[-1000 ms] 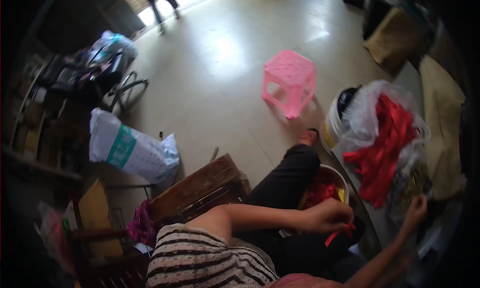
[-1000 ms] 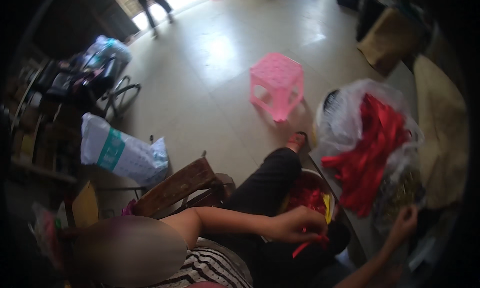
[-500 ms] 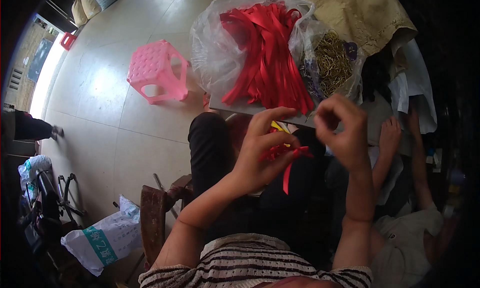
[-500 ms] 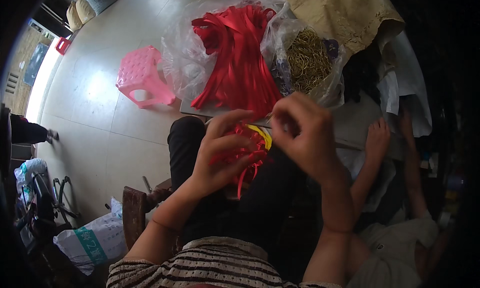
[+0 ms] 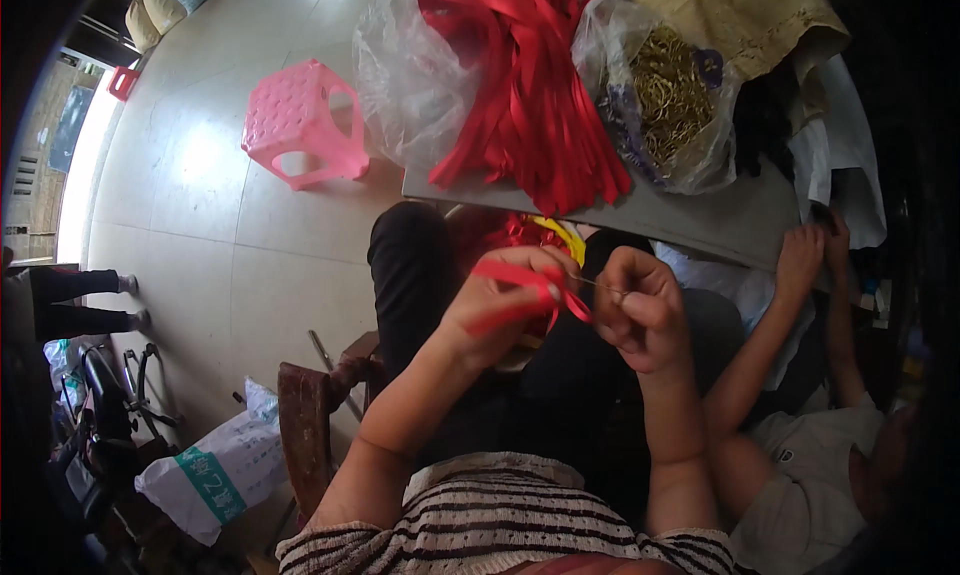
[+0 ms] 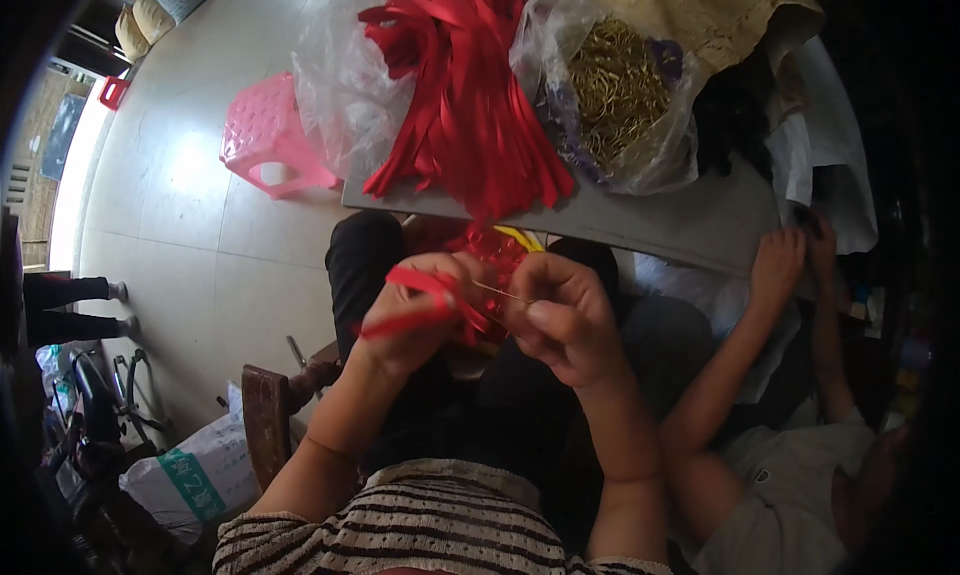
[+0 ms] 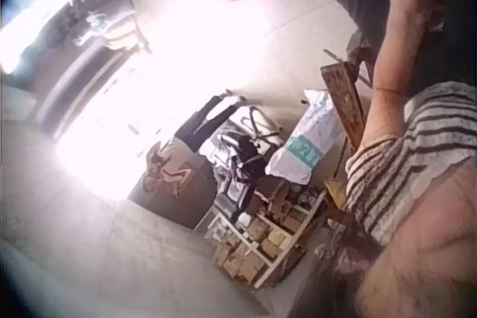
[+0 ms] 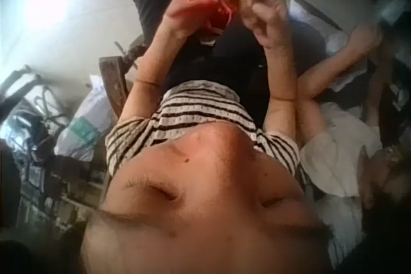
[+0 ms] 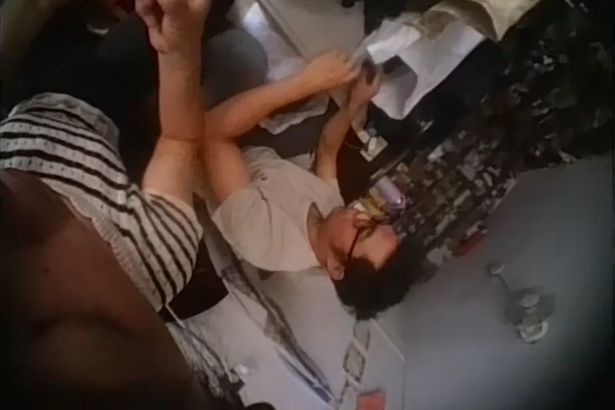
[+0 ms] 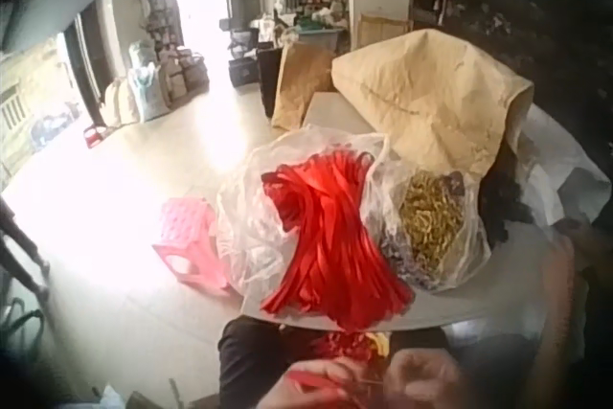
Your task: Tying red ribbon into decorative bows using gold wire.
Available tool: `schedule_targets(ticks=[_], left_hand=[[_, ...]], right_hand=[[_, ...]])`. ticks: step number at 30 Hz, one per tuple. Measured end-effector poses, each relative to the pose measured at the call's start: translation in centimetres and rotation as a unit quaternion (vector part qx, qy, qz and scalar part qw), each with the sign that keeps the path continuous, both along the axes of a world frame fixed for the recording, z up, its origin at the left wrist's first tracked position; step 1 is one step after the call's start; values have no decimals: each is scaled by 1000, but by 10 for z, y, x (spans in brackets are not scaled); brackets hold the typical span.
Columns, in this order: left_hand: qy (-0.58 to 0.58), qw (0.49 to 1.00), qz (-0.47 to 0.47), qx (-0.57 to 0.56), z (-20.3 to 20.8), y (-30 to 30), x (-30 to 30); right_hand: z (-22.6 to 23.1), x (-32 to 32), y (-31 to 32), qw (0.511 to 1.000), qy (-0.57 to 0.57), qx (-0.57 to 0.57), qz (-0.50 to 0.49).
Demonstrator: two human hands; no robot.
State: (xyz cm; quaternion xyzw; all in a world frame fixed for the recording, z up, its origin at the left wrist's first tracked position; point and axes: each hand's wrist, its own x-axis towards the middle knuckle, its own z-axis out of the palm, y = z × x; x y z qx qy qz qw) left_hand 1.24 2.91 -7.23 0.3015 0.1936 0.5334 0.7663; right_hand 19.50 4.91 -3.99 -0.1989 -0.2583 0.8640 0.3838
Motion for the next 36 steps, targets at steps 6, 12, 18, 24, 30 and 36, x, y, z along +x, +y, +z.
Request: schedule_targets(ticks=[6,12,18,24,30,36], left_hand=[[9,983,54,-174,2,-9,0],[62,983,22,-172,-1,-16,7],[85,982,-38,-166,-6,-13,0],[124,984,-100,-79,-4,-15,-5],[139,981,58,-123,1,-19,-2],[285,954,87,21,4,-20,-5]], right_hand=[[6,-4,-15,821,-383,416,-74],[12,-10,-11,709,-485,491,-144],[10,-4,-4,742,-474,461,-111],[8,-6,0,846,-411,339,-39],[0,-17,-22,749,-468,428,-192],[12,-7,-28,900,-380,186,-106]])
